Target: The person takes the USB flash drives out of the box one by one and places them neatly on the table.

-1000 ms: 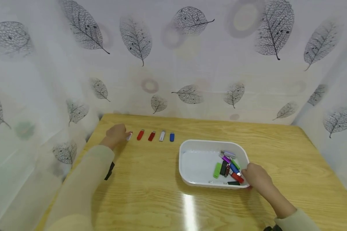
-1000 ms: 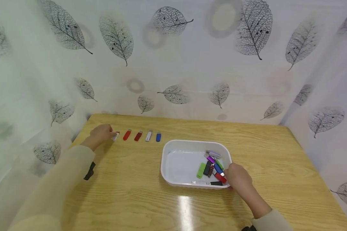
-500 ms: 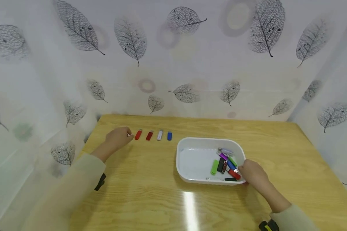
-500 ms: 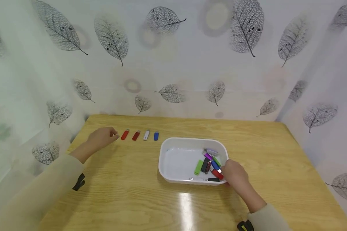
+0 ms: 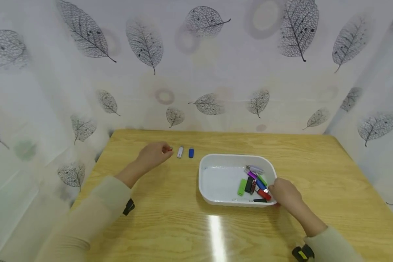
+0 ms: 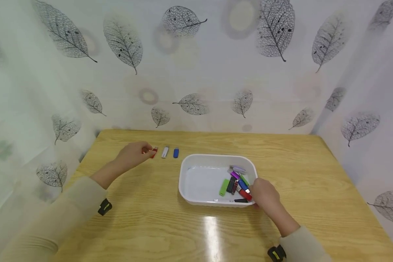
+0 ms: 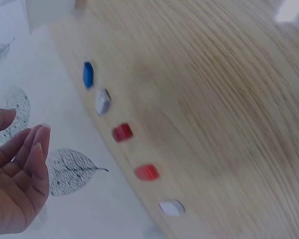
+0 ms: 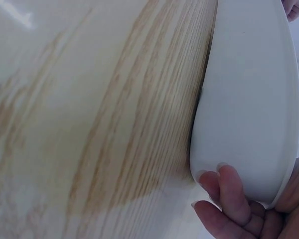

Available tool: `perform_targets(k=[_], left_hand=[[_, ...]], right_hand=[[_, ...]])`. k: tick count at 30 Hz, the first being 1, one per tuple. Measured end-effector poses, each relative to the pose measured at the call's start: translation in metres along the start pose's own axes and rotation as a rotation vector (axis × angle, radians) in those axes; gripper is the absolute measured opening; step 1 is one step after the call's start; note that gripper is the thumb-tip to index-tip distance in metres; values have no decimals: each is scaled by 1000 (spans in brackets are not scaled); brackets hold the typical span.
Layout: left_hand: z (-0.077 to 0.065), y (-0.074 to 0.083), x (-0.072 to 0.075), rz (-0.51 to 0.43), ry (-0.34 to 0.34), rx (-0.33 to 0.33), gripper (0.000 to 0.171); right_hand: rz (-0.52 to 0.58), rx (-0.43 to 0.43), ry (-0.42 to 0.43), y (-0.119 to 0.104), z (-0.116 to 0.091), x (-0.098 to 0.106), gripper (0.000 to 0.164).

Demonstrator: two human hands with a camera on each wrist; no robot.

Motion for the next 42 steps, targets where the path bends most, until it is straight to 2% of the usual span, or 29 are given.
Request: perform_targets(k=[8,12,16,20,30,38,42], left_hand=[[-1,44,-9,-96,23,-62,33],[1,62,-13,-102,32,-82,30],[2,76,-18,-104,16,-94,31],[3,88,-29,-125,-20,-70,35],[-2,124,-67,-101,-169,-92,35],[-2,152,-80,26,-165,-132,36],[-1,166,-89,66,-189,-160,37]], right_hand=[[-28,41,14,-3,2,4,28],[-26,49,10,-4,3,4,29],[-22,33,2,-3,3,3,29],[-20,20,-2,-3,4,4,29],[-17,21,-5,0,4,1,28],[-20,41,5,-2,4,1,28],[-16,51,10,-2,3,1,27]])
Point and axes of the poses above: each hand's wrist, its own z-axis towards the middle knuckle, its own x-axis out of the back of the hand, y = z × x, the point moved 10 cm from there along z, towards the middle knuckle, and after that the axes turned 14 degrees about x, right-handed, at the moved point
